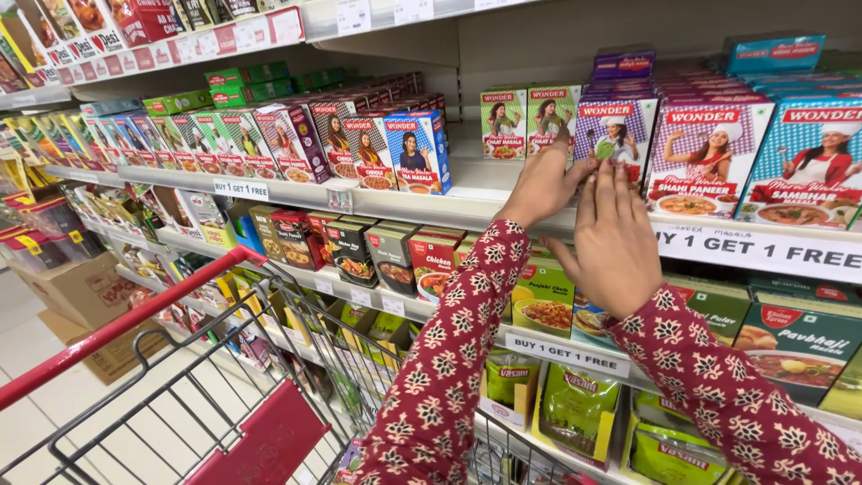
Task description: Wiping small product boxes with a grey cloth and placing them in an organized manner on grocery store shelves from a shopping cart.
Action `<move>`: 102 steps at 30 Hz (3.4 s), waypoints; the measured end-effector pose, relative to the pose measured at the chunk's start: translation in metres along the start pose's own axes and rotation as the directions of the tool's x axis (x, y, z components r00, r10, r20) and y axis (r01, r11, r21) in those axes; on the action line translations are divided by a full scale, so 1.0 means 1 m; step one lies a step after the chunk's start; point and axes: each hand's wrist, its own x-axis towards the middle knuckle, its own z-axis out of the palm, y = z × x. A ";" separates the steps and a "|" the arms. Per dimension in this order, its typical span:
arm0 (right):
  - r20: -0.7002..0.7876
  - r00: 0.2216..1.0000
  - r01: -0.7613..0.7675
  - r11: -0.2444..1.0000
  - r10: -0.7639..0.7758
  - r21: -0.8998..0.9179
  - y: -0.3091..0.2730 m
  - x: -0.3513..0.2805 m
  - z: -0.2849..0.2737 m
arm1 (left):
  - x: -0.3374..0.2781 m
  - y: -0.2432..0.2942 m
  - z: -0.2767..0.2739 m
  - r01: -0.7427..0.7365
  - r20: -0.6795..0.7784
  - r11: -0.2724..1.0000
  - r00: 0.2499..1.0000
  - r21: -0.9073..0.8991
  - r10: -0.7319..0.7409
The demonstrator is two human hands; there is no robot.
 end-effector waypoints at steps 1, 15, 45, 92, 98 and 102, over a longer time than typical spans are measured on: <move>-0.049 0.999 0.011 1.000 -0.010 0.020 -0.002 -0.003 -0.001 | -0.006 0.005 -0.004 0.017 0.008 1.000 1.000 -0.002 -0.017; -0.132 0.963 0.264 0.747 -0.233 0.610 -0.153 -0.124 0.031 | -0.317 -0.001 -0.128 -0.178 0.235 0.677 0.972 0.714 0.008; 0.190 0.489 0.468 0.440 -0.851 0.766 -0.466 -0.295 0.341 | -0.547 -0.022 -0.065 0.202 0.763 0.767 0.115 0.609 -0.637; 0.549 0.506 0.261 0.725 -0.665 0.637 -0.397 -0.236 0.236 | -0.498 -0.044 -0.125 0.106 0.343 0.345 0.039 0.933 -0.939; 0.712 0.376 -0.037 0.758 -0.593 0.651 -0.337 -0.187 0.170 | -0.478 -0.027 -0.172 0.163 0.141 0.199 0.312 0.966 -0.940; 0.756 0.276 -0.613 0.497 -0.594 0.614 -0.283 -0.181 0.139 | -0.449 0.020 -0.201 0.380 -0.037 0.406 0.766 0.831 -0.641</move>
